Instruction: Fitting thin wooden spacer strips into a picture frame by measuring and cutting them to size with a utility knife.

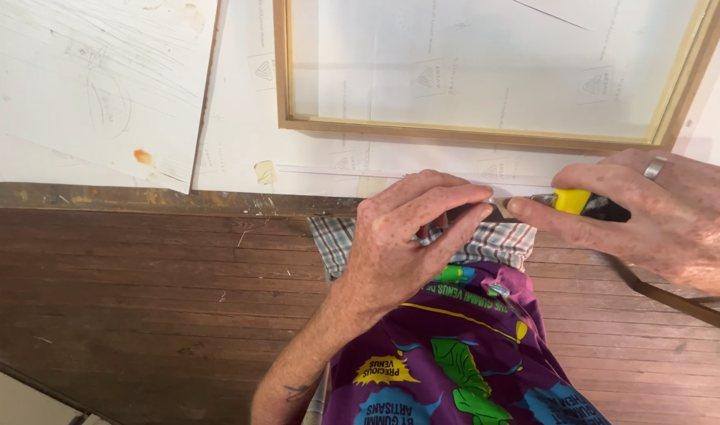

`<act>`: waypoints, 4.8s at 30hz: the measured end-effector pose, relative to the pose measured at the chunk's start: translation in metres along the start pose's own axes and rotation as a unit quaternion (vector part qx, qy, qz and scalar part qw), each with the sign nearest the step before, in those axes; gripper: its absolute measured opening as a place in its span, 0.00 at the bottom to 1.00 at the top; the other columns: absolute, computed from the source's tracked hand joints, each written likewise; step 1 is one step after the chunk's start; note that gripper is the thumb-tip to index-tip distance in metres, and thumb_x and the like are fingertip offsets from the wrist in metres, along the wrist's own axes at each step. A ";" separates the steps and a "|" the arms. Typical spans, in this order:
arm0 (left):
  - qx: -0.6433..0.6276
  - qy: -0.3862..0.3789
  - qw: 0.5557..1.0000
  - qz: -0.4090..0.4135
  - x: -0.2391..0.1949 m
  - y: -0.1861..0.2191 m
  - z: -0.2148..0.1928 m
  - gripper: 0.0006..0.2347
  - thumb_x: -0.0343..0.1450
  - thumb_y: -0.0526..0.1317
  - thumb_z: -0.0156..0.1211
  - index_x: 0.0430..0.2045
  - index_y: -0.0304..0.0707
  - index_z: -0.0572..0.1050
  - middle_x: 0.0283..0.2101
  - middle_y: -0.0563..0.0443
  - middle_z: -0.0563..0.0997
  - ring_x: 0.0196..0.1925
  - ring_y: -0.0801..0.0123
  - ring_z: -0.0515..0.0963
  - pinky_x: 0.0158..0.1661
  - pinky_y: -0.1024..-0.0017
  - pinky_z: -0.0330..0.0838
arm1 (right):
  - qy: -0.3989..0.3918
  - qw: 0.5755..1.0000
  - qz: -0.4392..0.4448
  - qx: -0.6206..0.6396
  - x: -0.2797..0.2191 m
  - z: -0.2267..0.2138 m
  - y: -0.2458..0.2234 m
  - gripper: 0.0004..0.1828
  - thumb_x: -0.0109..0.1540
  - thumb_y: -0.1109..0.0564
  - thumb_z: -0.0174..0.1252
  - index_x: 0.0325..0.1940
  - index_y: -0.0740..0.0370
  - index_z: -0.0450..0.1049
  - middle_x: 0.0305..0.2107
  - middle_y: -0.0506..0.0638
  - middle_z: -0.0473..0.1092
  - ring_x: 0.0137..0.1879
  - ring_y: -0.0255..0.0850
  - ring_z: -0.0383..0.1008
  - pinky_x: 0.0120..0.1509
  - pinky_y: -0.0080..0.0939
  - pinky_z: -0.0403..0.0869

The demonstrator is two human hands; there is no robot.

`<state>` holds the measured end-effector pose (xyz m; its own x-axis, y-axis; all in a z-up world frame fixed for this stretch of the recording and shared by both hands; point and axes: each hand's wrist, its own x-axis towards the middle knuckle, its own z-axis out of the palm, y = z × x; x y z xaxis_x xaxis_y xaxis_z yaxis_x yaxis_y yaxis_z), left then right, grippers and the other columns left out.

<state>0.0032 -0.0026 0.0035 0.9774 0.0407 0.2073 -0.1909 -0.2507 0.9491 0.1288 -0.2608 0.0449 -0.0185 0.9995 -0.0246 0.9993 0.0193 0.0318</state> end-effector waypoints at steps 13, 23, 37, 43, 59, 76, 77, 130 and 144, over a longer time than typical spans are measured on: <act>-0.004 0.014 1.000 -0.021 0.003 -0.001 0.002 0.04 0.75 0.29 0.64 0.40 0.37 0.76 0.40 0.49 0.84 0.27 0.72 0.77 0.28 0.78 0.73 | 0.017 0.988 -0.107 -0.114 -0.003 0.010 0.011 0.32 0.68 0.57 0.43 0.78 0.61 0.63 0.51 0.72 0.73 0.47 0.45 0.81 0.35 0.39 0.81; 0.118 0.019 0.992 0.025 -0.012 -0.004 -0.017 0.06 0.74 0.29 0.63 0.41 0.36 0.75 0.35 0.46 0.82 0.32 0.66 0.81 0.33 0.72 0.77 | -0.018 1.000 0.003 0.003 -0.001 0.005 0.006 0.39 0.62 0.65 0.41 0.79 0.48 0.61 0.52 0.59 0.67 0.44 0.45 0.78 0.52 0.43 0.79; 0.184 0.051 0.981 0.043 -0.033 -0.018 -0.002 0.10 0.73 0.36 0.70 0.43 0.33 0.77 0.39 0.43 0.84 0.37 0.65 0.82 0.38 0.71 0.78 | -0.048 0.999 -0.020 -0.004 0.005 0.020 0.008 0.36 0.64 0.63 0.44 0.79 0.50 0.56 0.52 0.63 0.68 0.35 0.44 0.74 0.30 0.37 0.79; 0.157 0.081 0.984 0.008 -0.015 0.000 0.011 0.11 0.74 0.34 0.70 0.47 0.37 0.75 0.41 0.48 0.81 0.40 0.64 0.84 0.40 0.70 0.81 | -0.040 0.999 0.006 0.019 0.005 0.003 0.005 0.39 0.61 0.66 0.46 0.78 0.48 0.59 0.55 0.62 0.67 0.50 0.49 0.76 0.50 0.44 0.79; 0.293 0.062 0.950 0.087 -0.012 -0.009 0.011 0.08 0.75 0.33 0.67 0.46 0.34 0.75 0.41 0.46 0.79 0.36 0.58 0.78 0.38 0.61 0.73 | -0.035 0.999 0.009 -0.004 -0.003 0.004 0.006 0.36 0.64 0.61 0.46 0.79 0.50 0.60 0.52 0.60 0.70 0.47 0.47 0.78 0.53 0.43 0.79; 0.284 0.007 0.950 0.130 -0.006 -0.025 -0.017 0.10 0.74 0.27 0.60 0.47 0.40 0.77 0.47 0.50 0.78 0.46 0.58 0.78 0.58 0.51 0.65 | -0.068 0.997 -0.030 -0.025 0.008 0.007 0.005 0.34 0.67 0.65 0.48 0.79 0.51 0.60 0.52 0.60 0.67 0.56 0.50 0.77 0.59 0.49 0.82; 0.285 0.009 0.950 0.129 -0.007 -0.025 -0.016 0.10 0.74 0.27 0.60 0.47 0.40 0.77 0.47 0.50 0.78 0.46 0.58 0.78 0.58 0.51 0.65 | -0.068 0.997 -0.032 -0.025 0.008 0.008 0.005 0.34 0.67 0.65 0.48 0.79 0.51 0.60 0.52 0.60 0.67 0.56 0.50 0.77 0.59 0.49 0.82; 0.322 0.052 0.889 0.321 0.013 0.008 0.004 0.09 0.68 0.27 0.77 0.23 0.36 0.78 0.39 0.50 0.77 0.30 0.70 0.77 0.51 0.58 0.72 | -0.021 0.995 0.086 0.041 -0.032 0.001 -0.033 0.33 0.66 0.46 0.50 0.74 0.60 0.66 0.56 0.52 0.72 0.49 0.40 0.78 0.36 0.32 0.75; 0.360 0.024 0.862 0.357 0.019 0.013 0.002 0.08 0.70 0.27 0.56 0.24 0.39 0.81 0.35 0.52 0.78 0.30 0.72 0.73 0.50 0.65 0.71 | 0.080 0.638 0.587 0.492 0.025 -0.014 -0.076 0.09 0.60 0.53 0.65 0.41 0.58 0.83 0.29 0.46 0.81 0.35 0.32 0.83 0.43 0.27 0.80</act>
<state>0.0200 -0.0072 0.0192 0.6260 -0.3376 0.7030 -0.6198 -0.7625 0.1857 0.0515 -0.2370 0.0560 0.8365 0.3024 -0.4570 -0.1380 -0.6908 -0.7097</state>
